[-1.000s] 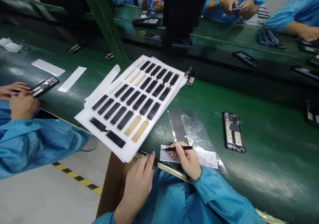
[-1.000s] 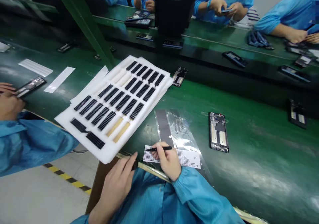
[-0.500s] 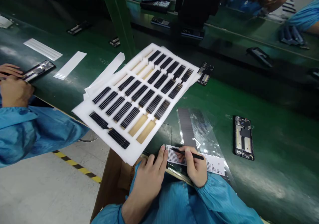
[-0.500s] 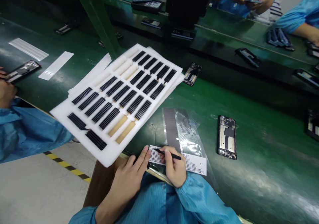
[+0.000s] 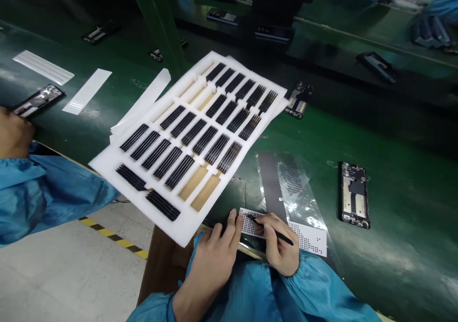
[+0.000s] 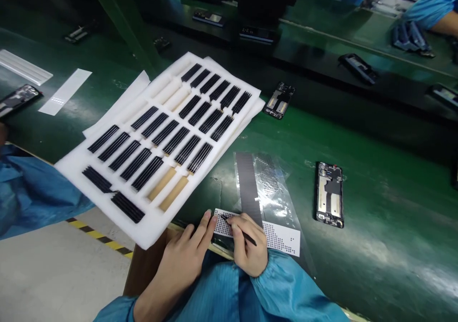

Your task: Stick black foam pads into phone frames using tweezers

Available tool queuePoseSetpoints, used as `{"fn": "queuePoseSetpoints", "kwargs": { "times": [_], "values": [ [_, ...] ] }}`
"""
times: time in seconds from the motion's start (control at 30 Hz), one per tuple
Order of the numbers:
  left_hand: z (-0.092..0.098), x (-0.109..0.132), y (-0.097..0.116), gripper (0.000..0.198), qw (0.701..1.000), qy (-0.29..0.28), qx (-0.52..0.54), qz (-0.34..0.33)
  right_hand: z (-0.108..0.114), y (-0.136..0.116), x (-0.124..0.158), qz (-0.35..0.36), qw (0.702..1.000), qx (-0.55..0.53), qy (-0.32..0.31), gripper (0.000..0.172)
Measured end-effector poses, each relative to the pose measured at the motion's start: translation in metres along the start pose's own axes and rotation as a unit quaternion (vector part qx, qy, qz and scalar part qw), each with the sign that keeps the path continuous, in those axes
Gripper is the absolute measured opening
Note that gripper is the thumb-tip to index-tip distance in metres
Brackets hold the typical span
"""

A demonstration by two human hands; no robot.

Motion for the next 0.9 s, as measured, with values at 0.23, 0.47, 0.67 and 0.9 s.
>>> {"fn": "queuePoseSetpoints", "kwargs": {
  "times": [0.23,0.47,0.67,0.9],
  "values": [
    [-0.001,-0.001,0.0,0.063,1.0,-0.008,0.002,-0.012,0.0,0.004,-0.001,-0.033,0.999,0.005,-0.006,0.025],
    [0.001,-0.004,-0.003,0.062,0.999,-0.017,0.011,-0.03,0.001,0.009,-0.006,-0.034,0.999,-0.022,-0.033,0.032],
    [0.008,-0.004,-0.009,0.055,0.996,0.008,0.094,-0.004,0.009,-0.011,0.001,0.038,0.997,-0.044,-0.048,0.055],
    [0.001,-0.017,-0.031,0.035,0.664,-0.029,0.658,0.353,0.2,0.1,-0.038,-0.127,0.913,-0.057,0.384,0.035]
  ]
}}
Point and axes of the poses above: each hand's wrist, its own x-axis away from the middle knuckle, its own z-axis out of the back of the hand, y = z × x, the point moved 6 cm from there along -x, towards the middle knuckle, and after that the axes turned 1 degree about x, right-handed, at the moved point
